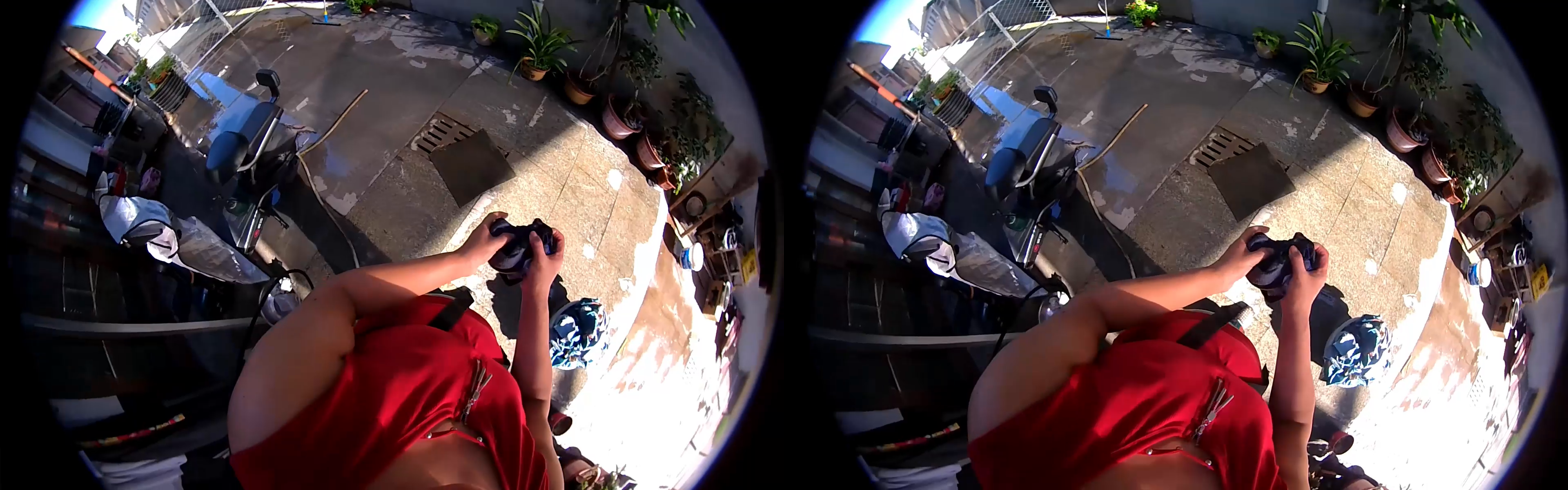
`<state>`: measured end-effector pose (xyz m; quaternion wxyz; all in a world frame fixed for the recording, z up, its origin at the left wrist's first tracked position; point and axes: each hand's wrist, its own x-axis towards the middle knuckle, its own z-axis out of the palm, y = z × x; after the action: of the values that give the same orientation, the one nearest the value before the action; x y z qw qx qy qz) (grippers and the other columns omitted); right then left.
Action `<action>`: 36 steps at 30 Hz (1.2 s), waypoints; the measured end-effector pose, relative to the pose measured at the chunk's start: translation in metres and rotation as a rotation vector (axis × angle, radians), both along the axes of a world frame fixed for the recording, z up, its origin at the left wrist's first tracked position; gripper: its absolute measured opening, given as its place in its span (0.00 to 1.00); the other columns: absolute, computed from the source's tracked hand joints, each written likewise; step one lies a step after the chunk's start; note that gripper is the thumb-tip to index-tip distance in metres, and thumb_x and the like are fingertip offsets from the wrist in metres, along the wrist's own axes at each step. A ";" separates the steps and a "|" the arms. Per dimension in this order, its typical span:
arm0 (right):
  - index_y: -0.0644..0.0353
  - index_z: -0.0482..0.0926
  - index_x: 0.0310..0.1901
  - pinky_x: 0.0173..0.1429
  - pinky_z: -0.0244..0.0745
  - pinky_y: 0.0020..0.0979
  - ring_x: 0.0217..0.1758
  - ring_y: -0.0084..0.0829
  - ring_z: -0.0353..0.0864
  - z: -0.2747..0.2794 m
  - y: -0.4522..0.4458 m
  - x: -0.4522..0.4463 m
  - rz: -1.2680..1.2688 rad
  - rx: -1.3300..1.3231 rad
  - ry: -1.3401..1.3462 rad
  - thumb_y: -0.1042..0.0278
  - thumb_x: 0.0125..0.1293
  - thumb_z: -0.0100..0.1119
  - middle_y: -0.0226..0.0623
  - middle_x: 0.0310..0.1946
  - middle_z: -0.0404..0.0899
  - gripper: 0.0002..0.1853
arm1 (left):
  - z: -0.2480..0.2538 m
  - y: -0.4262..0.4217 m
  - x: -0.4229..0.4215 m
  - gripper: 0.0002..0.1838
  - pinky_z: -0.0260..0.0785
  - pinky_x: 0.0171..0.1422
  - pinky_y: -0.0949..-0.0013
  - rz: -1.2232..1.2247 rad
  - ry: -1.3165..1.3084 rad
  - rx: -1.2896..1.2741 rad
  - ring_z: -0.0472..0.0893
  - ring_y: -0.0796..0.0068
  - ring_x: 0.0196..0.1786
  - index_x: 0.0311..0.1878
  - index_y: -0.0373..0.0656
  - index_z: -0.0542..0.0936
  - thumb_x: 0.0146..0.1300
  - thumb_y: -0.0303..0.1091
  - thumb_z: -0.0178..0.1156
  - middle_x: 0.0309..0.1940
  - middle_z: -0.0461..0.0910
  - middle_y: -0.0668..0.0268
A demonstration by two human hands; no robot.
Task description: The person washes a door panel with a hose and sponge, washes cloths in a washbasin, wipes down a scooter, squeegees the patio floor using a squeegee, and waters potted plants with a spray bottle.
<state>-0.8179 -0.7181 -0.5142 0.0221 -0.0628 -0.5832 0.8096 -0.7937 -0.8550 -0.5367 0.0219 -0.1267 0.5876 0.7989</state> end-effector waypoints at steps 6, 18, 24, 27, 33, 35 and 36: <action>0.63 0.74 0.43 0.45 0.73 0.35 0.38 0.38 0.76 0.057 -0.010 -0.060 0.170 0.729 0.791 0.75 0.50 0.68 0.42 0.35 0.76 0.18 | 0.033 -0.031 -0.053 0.38 0.75 0.54 0.48 -0.439 -0.254 0.776 0.79 0.59 0.55 0.61 0.50 0.72 0.62 0.73 0.44 0.57 0.76 0.63; 0.59 0.73 0.49 0.55 0.75 0.34 0.49 0.31 0.79 0.009 -0.152 -0.148 0.470 -0.599 -0.329 0.52 0.67 0.55 0.36 0.44 0.78 0.19 | 0.086 -0.115 -0.127 0.09 0.67 0.33 0.66 0.747 0.468 -0.777 0.77 0.65 0.29 0.30 0.41 0.73 0.49 0.28 0.65 0.28 0.74 0.63; 0.56 0.73 0.42 0.54 0.71 0.33 0.47 0.30 0.74 0.029 -0.204 -0.154 0.578 -0.613 -0.489 0.51 0.67 0.49 0.35 0.42 0.75 0.16 | 0.083 -0.159 -0.132 0.13 0.71 0.30 0.62 0.547 0.861 -0.953 0.78 0.65 0.35 0.24 0.45 0.73 0.38 0.29 0.69 0.30 0.74 0.68; 0.56 0.73 0.41 0.54 0.70 0.33 0.47 0.30 0.74 0.019 -0.210 -0.158 0.559 -0.576 -0.468 0.50 0.65 0.50 0.35 0.41 0.75 0.16 | 0.072 -0.169 -0.135 0.13 0.72 0.48 0.56 0.440 0.904 -0.972 0.79 0.61 0.42 0.30 0.47 0.78 0.38 0.29 0.70 0.36 0.77 0.67; 0.54 0.74 0.40 0.54 0.69 0.34 0.46 0.30 0.72 0.013 -0.194 -0.146 0.512 -0.409 -0.477 0.49 0.60 0.51 0.33 0.41 0.75 0.17 | 0.060 -0.141 -0.143 0.12 0.67 0.57 0.53 0.400 0.983 -0.740 0.77 0.63 0.41 0.25 0.48 0.78 0.33 0.30 0.70 0.44 0.77 0.62; 0.53 0.74 0.40 0.54 0.68 0.34 0.45 0.30 0.72 0.017 -0.181 -0.152 0.492 -0.377 -0.458 0.48 0.59 0.51 0.33 0.41 0.75 0.17 | 0.064 -0.137 -0.146 0.12 0.68 0.47 0.54 0.202 1.062 -0.934 0.75 0.63 0.37 0.20 0.49 0.76 0.31 0.36 0.69 0.39 0.76 0.64; 0.53 0.74 0.40 0.54 0.68 0.34 0.45 0.30 0.72 0.021 -0.170 -0.155 0.490 -0.318 -0.432 0.48 0.58 0.51 0.33 0.41 0.75 0.17 | 0.070 -0.129 -0.145 0.12 0.68 0.43 0.54 0.142 1.098 -0.981 0.74 0.63 0.35 0.18 0.49 0.74 0.30 0.39 0.68 0.35 0.75 0.64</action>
<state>-0.9730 -0.8878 -0.4933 -0.3065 -0.0933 -0.4388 0.8395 -0.9388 -0.9842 -0.4666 -0.3861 0.2583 0.7939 0.3922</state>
